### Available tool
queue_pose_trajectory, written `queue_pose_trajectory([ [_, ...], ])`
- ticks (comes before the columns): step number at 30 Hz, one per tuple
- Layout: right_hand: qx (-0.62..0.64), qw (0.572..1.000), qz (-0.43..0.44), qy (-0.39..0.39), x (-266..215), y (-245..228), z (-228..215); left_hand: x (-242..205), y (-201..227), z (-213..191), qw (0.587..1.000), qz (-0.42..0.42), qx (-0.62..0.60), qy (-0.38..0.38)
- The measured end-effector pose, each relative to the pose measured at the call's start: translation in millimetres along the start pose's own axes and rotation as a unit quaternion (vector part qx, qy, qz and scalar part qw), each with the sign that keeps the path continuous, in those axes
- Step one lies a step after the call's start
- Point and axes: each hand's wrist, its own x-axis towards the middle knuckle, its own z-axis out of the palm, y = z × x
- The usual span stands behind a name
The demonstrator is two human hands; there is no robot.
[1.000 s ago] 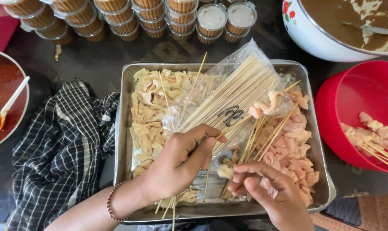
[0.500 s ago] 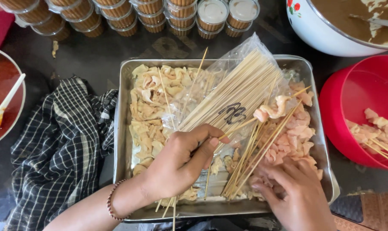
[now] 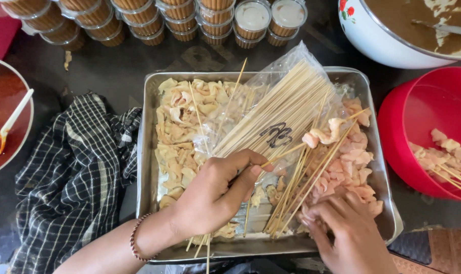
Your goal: The person prepares satay by threading small pieces of raw meat onto wooden skewers by hand, moving each completed skewer into a red bowl.
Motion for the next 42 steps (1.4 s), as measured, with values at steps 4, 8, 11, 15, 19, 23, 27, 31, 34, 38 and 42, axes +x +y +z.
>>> queue_pose_trajectory([
  [4, 0.206, 0.966, 0.153, -0.036, -15, 10, -4, 0, -2, 1, 1.0, 0.009, 0.006, 0.0],
  [8, 0.502, 0.832, 0.23, 0.053, -28, 30, -2, 0, -2, 1, 1.0, -0.001, 0.013, -0.002],
  [11, 0.511, 0.822, 0.214, 0.133, -25, 30, 3, 1, -2, 1, 1.0, 0.012, 0.015, -0.003],
  [15, 0.359, 0.89, 0.264, 0.096, -17, 5, -6, 3, -4, 2, 1.0, -0.011, 0.008, -0.012],
  [19, 0.051, 0.974, 0.091, 0.201, -11, -10, -17, 4, -2, 2, 1.0, -0.017, 0.017, -0.01],
  [23, 0.056, 0.99, 0.026, 0.13, -14, -8, -15, 5, -1, 2, 0.999, -0.035, 0.023, -0.015],
  [27, 0.011, 0.994, 0.034, 0.099, 3, -14, 6, 5, 0, 2, 0.998, -0.04, 0.044, -0.027],
  [31, -0.065, 0.992, 0.066, 0.088, 15, -26, 17, 4, 1, 3, 0.998, -0.029, 0.048, -0.02],
  [34, -0.028, 0.993, 0.094, 0.065, 23, -28, 25, 5, 2, 4, 0.998, -0.042, 0.046, -0.019],
  [38, -0.01, 0.995, 0.051, 0.085, 15, -16, 27, 5, 2, 3, 0.997, -0.051, 0.05, -0.015],
  [42, -0.049, 0.991, 0.037, 0.119, 18, -20, 22, 4, -2, 2, 0.996, -0.051, 0.072, -0.013],
])
